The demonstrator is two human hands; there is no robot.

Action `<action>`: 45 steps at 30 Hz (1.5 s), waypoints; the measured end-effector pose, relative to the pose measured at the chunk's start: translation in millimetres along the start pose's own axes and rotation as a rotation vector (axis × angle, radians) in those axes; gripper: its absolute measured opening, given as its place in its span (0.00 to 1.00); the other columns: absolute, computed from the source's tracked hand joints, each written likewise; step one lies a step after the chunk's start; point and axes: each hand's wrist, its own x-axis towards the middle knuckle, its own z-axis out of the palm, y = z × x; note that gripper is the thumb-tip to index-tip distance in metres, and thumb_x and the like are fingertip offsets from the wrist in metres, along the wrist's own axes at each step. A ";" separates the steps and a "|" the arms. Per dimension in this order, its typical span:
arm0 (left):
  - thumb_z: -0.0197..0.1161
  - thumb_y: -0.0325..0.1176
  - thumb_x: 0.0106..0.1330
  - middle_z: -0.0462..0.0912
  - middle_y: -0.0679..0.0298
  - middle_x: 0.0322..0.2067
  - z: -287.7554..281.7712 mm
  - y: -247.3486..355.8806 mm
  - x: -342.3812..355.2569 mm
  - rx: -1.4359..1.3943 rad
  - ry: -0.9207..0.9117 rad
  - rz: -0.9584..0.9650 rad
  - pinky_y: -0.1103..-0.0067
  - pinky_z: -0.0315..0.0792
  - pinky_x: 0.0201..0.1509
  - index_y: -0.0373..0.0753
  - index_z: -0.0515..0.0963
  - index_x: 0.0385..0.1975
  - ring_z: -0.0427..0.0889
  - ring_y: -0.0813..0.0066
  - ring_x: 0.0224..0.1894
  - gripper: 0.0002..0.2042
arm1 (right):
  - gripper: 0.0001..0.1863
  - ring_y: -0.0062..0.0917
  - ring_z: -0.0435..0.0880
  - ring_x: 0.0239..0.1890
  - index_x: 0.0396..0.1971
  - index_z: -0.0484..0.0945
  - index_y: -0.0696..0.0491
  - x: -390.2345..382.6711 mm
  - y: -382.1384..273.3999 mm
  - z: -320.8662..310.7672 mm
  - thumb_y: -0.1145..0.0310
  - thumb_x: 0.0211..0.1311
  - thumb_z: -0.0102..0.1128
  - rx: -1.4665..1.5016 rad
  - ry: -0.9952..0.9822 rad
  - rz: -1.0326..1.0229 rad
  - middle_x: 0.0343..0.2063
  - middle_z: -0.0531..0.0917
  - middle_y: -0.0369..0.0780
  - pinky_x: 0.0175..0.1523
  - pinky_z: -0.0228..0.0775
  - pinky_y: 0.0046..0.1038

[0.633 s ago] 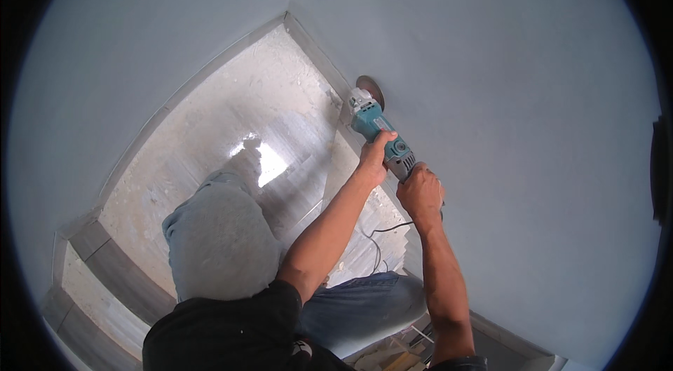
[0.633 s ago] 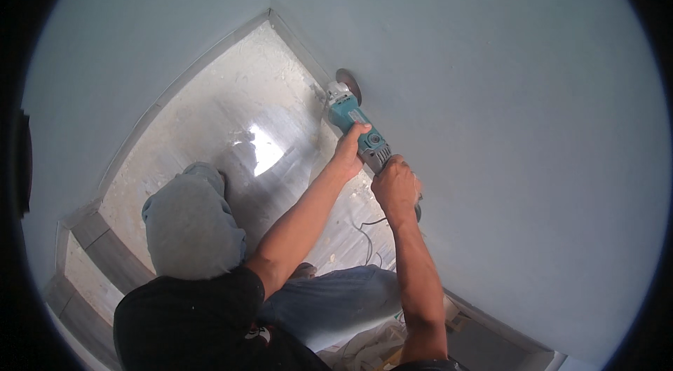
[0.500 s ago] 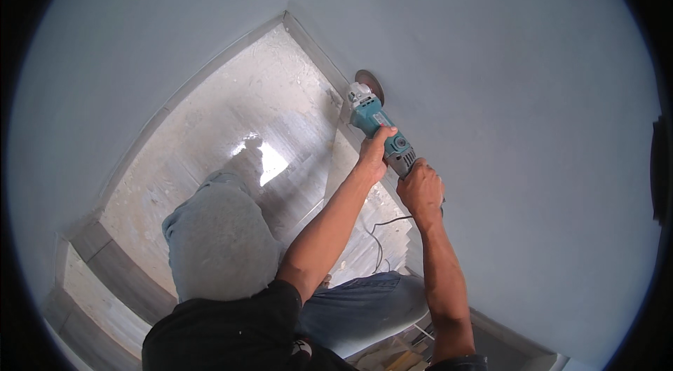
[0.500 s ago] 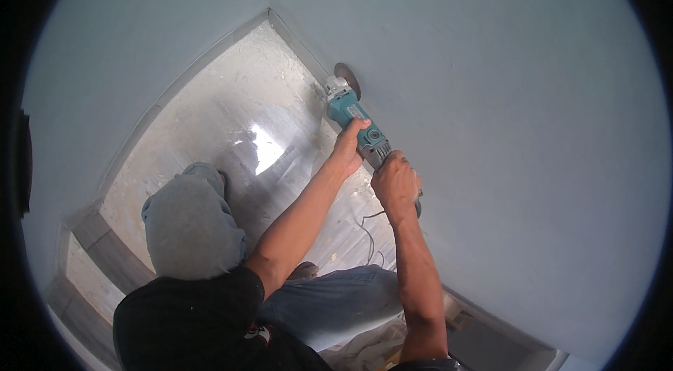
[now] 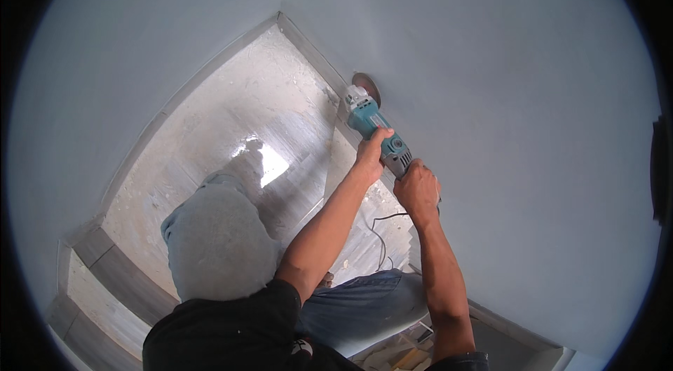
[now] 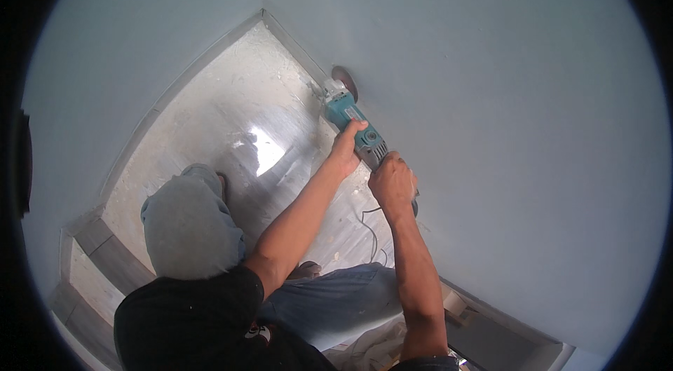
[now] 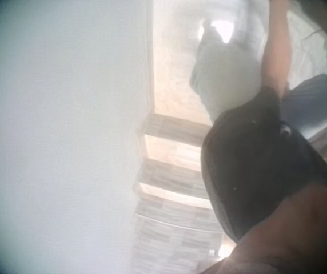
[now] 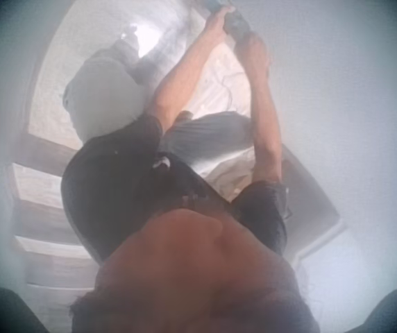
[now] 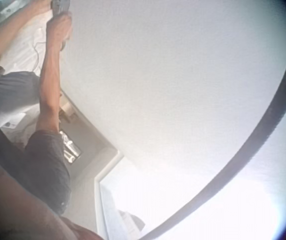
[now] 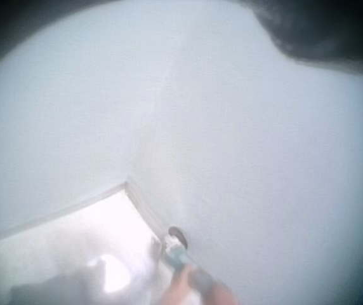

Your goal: The person sands the floor edges and corners using a power sander, moving the tool along the base of the wall.

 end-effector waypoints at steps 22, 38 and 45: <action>0.69 0.36 0.52 0.72 0.66 0.41 -2.2 -7.9 -1.3 -0.004 0.071 -0.070 0.73 0.68 0.54 0.39 0.69 0.47 0.74 0.72 0.45 0.24 | 0.12 0.52 0.84 0.32 0.32 0.73 0.62 2.3 2.8 1.5 0.71 0.48 0.58 -0.018 -0.054 0.027 0.29 0.82 0.57 0.40 0.76 0.47; 0.70 0.36 0.53 0.71 0.65 0.41 -10.7 -8.2 11.1 -0.014 0.029 -0.035 0.73 0.67 0.55 0.38 0.68 0.48 0.73 0.72 0.45 0.24 | 0.13 0.52 0.83 0.33 0.33 0.72 0.61 12.2 12.0 12.9 0.70 0.49 0.58 -0.005 -0.067 -0.004 0.30 0.83 0.56 0.40 0.76 0.48; 0.69 0.36 0.53 0.71 0.65 0.40 -13.0 -10.2 10.4 -0.007 0.040 -0.013 0.74 0.68 0.54 0.38 0.68 0.47 0.73 0.73 0.45 0.23 | 0.13 0.51 0.84 0.34 0.33 0.72 0.61 12.3 10.8 16.8 0.70 0.48 0.59 -0.007 -0.075 0.012 0.30 0.83 0.55 0.41 0.76 0.48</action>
